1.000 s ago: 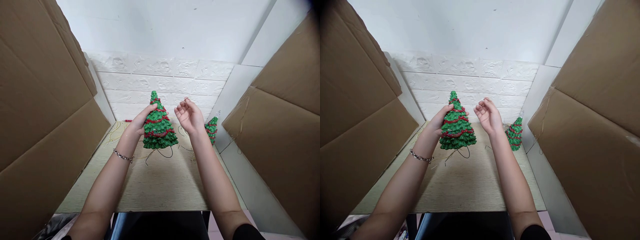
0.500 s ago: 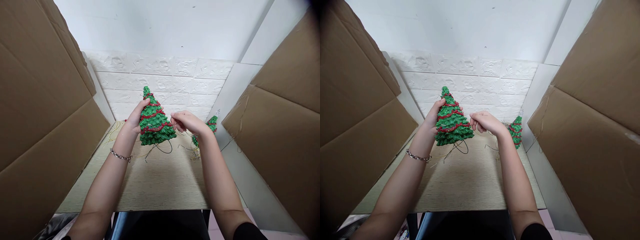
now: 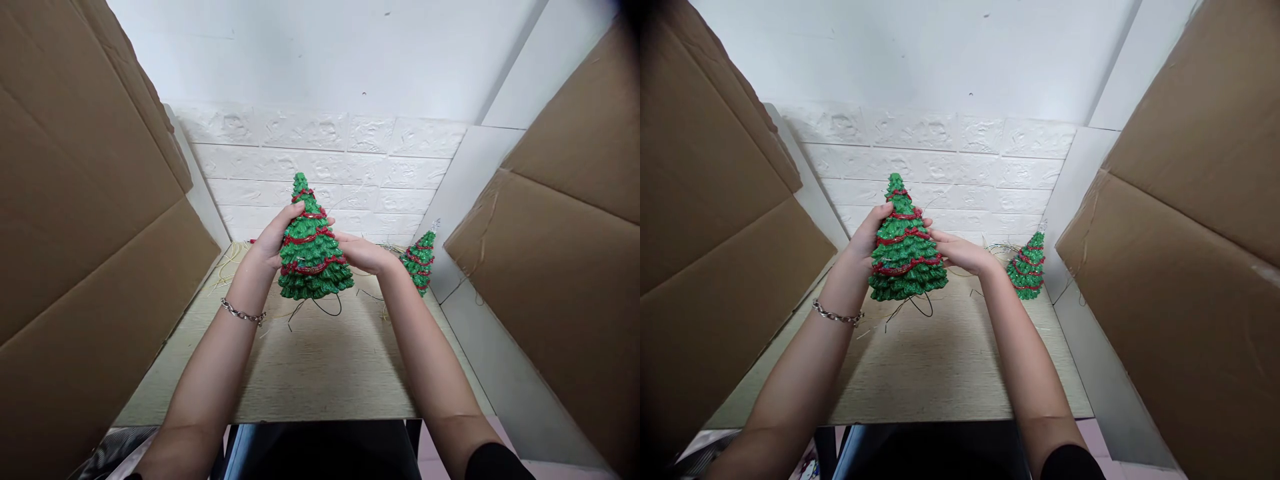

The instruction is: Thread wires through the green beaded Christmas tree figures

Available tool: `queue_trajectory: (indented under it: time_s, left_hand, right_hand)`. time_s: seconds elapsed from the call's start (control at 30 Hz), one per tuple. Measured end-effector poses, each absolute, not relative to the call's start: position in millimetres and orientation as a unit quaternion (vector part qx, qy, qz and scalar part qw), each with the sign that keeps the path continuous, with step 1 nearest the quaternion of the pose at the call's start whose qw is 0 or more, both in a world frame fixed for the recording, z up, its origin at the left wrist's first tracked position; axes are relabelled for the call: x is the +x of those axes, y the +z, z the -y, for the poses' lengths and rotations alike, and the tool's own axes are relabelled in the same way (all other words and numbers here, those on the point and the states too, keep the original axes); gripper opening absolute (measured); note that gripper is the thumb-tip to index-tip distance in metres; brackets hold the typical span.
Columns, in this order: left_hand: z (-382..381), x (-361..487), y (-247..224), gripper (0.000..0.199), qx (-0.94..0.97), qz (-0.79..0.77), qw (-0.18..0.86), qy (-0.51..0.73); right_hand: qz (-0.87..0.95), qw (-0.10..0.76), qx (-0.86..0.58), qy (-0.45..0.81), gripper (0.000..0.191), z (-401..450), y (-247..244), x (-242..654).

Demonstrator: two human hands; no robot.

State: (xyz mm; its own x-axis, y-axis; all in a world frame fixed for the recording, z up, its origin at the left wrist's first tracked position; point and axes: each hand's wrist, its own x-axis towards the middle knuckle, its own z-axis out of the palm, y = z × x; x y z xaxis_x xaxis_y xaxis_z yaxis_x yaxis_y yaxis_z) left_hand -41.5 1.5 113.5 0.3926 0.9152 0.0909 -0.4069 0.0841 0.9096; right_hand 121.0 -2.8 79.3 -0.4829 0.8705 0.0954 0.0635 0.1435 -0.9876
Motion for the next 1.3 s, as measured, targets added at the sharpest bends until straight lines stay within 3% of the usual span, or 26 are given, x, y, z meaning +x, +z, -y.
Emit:
queue_trajectory:
  time_s: [0.2, 0.4, 0.6, 0.87, 1.0, 1.2, 1.3]
  left_hand:
    - [-3, -42, 111, 0.027, 0.484, -0.229, 0.693, 0.482]
    - [0, -42, 113, 0.026, 0.479, -0.236, 0.686, 0.494]
    - [7, -44, 118, 0.028, 0.494, -0.229, 0.683, 0.487]
    - [7, -46, 119, 0.036, 0.530, -0.194, 0.688, 0.456]
    - [10, -46, 120, 0.035, 0.535, -0.192, 0.689, 0.449]
    - [8, -46, 120, 0.037, 0.529, -0.191, 0.691, 0.453]
    - [6, -47, 119, 0.039, 0.527, -0.190, 0.690, 0.459]
  right_hand:
    - [0.599, 0.484, -0.274, 0.576, 0.045, 0, 83, 116]
    - [0.577, 0.560, -0.317, 0.503, 0.032, -10, 77, 110]
    - [0.605, 0.546, -0.323, 0.480, 0.018, -1, 85, 115]
    - [0.539, 0.603, -0.307, 0.502, 0.029, -1, 92, 129]
    - [0.584, 0.579, -0.336, 0.459, 0.022, -1, 92, 129]
    - [0.768, 0.383, -0.339, 0.385, 0.017, 8, 92, 121]
    - [0.776, 0.378, -0.352, 0.361, 0.020, 9, 91, 120]
